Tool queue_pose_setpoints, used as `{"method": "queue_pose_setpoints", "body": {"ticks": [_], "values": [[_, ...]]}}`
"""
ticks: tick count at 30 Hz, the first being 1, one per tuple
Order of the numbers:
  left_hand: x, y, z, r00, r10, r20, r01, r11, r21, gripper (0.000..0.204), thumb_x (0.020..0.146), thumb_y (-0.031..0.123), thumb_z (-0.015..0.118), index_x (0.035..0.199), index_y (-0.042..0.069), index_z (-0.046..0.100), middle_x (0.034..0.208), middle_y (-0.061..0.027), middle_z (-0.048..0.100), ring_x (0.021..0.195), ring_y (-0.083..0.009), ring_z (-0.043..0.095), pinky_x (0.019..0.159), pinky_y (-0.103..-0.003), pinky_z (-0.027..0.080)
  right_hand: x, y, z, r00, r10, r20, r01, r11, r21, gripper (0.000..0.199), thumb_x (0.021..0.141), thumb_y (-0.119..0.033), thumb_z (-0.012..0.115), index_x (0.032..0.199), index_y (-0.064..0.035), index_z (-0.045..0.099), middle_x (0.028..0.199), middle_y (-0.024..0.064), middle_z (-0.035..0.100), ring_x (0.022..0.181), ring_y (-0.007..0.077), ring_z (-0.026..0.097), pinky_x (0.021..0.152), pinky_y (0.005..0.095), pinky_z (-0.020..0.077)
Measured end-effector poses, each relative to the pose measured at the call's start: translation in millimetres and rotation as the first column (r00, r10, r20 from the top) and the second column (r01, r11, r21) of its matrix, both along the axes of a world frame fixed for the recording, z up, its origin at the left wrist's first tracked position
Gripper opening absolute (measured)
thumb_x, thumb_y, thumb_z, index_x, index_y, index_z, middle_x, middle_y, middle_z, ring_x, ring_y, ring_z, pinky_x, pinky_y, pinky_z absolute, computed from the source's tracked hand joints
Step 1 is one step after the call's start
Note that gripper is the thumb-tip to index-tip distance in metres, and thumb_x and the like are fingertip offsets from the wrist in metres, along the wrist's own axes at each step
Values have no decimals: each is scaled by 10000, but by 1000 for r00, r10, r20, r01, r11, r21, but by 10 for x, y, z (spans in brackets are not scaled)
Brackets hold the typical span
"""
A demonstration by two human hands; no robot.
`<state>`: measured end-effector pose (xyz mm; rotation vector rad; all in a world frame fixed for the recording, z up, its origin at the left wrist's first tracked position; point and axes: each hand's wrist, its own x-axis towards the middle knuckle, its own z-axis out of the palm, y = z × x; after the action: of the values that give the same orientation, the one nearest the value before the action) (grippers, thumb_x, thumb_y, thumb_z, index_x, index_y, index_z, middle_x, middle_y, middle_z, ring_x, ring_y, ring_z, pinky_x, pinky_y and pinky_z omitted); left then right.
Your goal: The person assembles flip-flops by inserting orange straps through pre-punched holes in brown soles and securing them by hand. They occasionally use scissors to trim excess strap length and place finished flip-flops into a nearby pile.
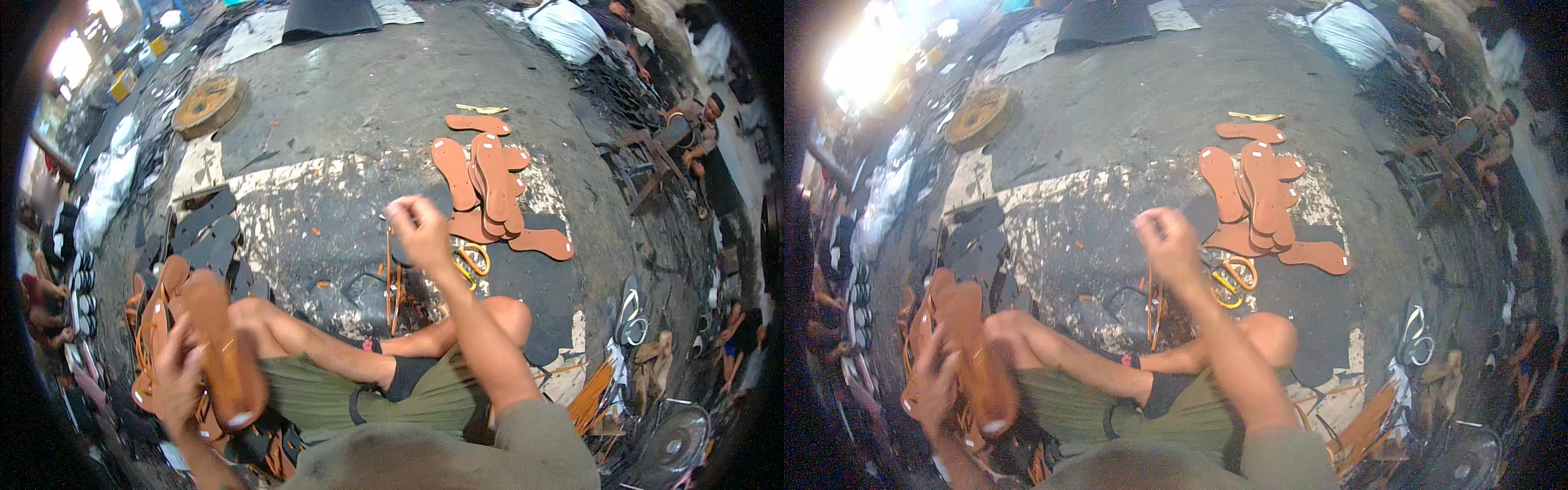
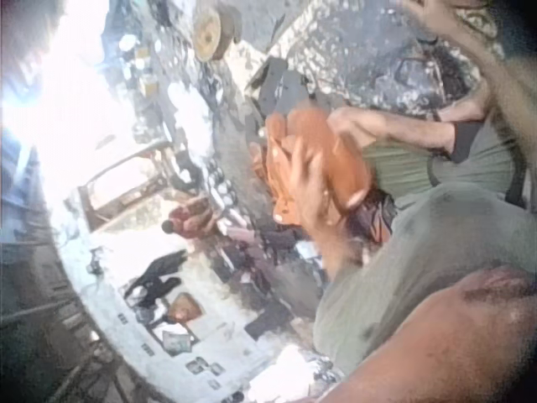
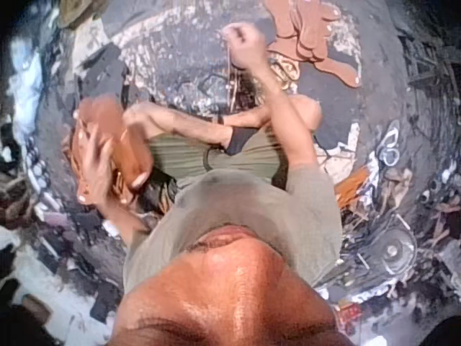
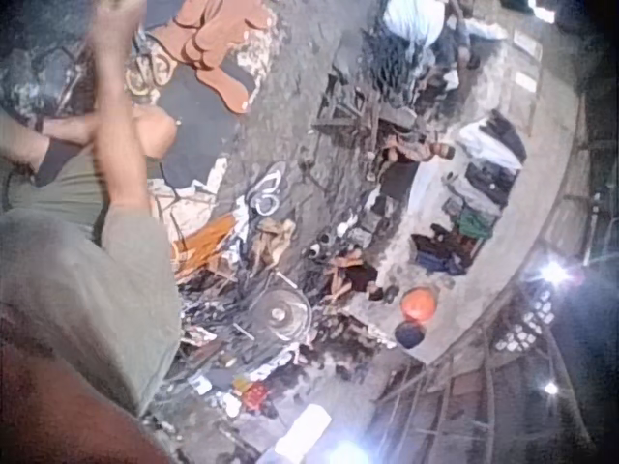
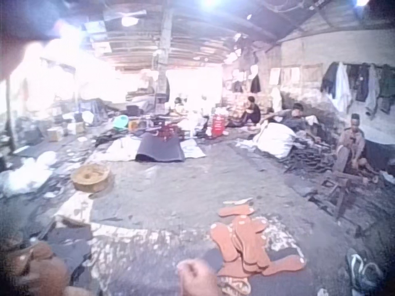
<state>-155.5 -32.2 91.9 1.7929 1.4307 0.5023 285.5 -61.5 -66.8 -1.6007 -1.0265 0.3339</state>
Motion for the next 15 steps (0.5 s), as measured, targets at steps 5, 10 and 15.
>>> {"method": "queue_pose_setpoints", "body": {"ticks": [5, 10, 15], "values": [[-1049, -13, 423, 941, 337, -5, -289, 814, 503, 535, 1062, 110, 546, 1584, 44, 450, 1485, -172, 566, 1328, -260, 564, 1150, -419, 417, 1193, 195, -1110, 912, -219, 348, 397, 688, -608, 592, 929, -387, 751, 1291, 55, 594, 1227, 266, 701, 1158, 417, 680, 995, 506, 527], [65, 119, -162, 960, 123, 250, -169, 971, 172, 433, 1055, 142, 598, 1470, 19, 565, 1377, -145, 630, 1194, -249, 652, 1060, -378, 517, 1192, 332, -1313, 932, -257, 255, 362, 637, -680, 712, 878, -355, 793, 1357, 95, 520, 1271, 303, 679, 1220, 420, 667, 1011, 506, 528], [1289, 366, -488, 934, -245, 261, 206, 964, 170, 576, 978, 108, 692, 1515, 8, 508, 1459, -156, 592, 1328, -309, 595, 1141, -435, 471, 1022, 638, -408, 963, -270, 21, 271, 952, -142, 462, 881, -218, 735, 1277, -27, 593, 1042, 204, 735, 982, 345, 719, 865, 443, 551]]}}
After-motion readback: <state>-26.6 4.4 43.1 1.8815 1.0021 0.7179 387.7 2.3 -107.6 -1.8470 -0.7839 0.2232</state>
